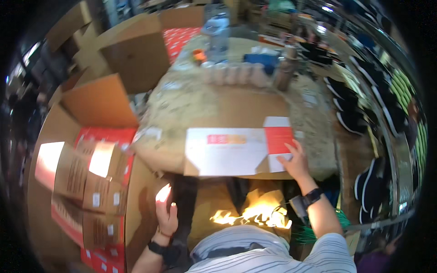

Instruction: The recorder is packaging shoes into individual boxes and then placing the small boxes into a large shipping carton in a warehouse setting.

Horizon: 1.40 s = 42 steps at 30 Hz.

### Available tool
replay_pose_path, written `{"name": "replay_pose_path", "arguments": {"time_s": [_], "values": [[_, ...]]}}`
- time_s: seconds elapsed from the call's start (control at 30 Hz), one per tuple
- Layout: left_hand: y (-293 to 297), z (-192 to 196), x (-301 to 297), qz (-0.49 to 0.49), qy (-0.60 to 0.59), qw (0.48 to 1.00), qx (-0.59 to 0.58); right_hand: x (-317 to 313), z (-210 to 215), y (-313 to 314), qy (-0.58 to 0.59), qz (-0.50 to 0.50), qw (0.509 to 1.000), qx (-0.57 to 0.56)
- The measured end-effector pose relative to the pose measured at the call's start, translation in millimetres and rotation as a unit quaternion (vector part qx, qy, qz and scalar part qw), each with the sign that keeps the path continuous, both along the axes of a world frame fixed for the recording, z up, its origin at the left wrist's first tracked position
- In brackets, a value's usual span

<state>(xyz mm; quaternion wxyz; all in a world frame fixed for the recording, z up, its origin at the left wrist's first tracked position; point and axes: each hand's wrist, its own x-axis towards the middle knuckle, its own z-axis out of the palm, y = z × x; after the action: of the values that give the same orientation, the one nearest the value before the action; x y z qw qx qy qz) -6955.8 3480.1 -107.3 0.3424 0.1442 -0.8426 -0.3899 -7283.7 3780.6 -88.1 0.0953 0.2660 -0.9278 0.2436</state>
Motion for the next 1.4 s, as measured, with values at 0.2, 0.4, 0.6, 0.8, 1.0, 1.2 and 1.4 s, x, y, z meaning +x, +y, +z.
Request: {"name": "replay_pose_path", "arguments": {"time_s": [0.2, 0.4, 0.6, 0.8, 1.0, 1.2, 1.4], "values": [[-18.0, -33.7, -149.6, 0.072, -0.167, 0.983, -0.036, 32.4, -28.3, 13.4, -0.052, -0.021, 0.995, 0.087], [-5.0, 41.2, -149.8, -0.12, 0.111, 0.932, 0.323, 0.5, 0.2, 40.9, -0.198, 0.01, 0.976, -0.09], [14.2, 47.2, -186.2, -0.069, 0.289, 0.955, -0.023, -1.4, 12.4, 23.6, -0.181, 0.02, 0.983, 0.01], [-2.5, 150.0, -236.6, -0.219, 0.102, 0.961, -0.132, -42.5, 108.8, 66.2, -0.473, 0.11, 0.759, -0.434], [-95.4, 73.6, -292.1, -0.16, -0.038, 0.937, 0.309, -16.6, 162.3, -36.3, 0.164, 0.252, 0.949, -0.099], [-56.3, 85.1, -293.4, -0.112, -0.133, 0.98, 0.092, -83.6, 95.6, -86.4, -0.151, 0.136, 0.974, -0.103], [-24.5, 104.4, -292.7, -0.035, -0.138, 0.986, -0.082, -125.9, 106.0, -27.5, 0.153, -0.011, 0.908, -0.39]]}}
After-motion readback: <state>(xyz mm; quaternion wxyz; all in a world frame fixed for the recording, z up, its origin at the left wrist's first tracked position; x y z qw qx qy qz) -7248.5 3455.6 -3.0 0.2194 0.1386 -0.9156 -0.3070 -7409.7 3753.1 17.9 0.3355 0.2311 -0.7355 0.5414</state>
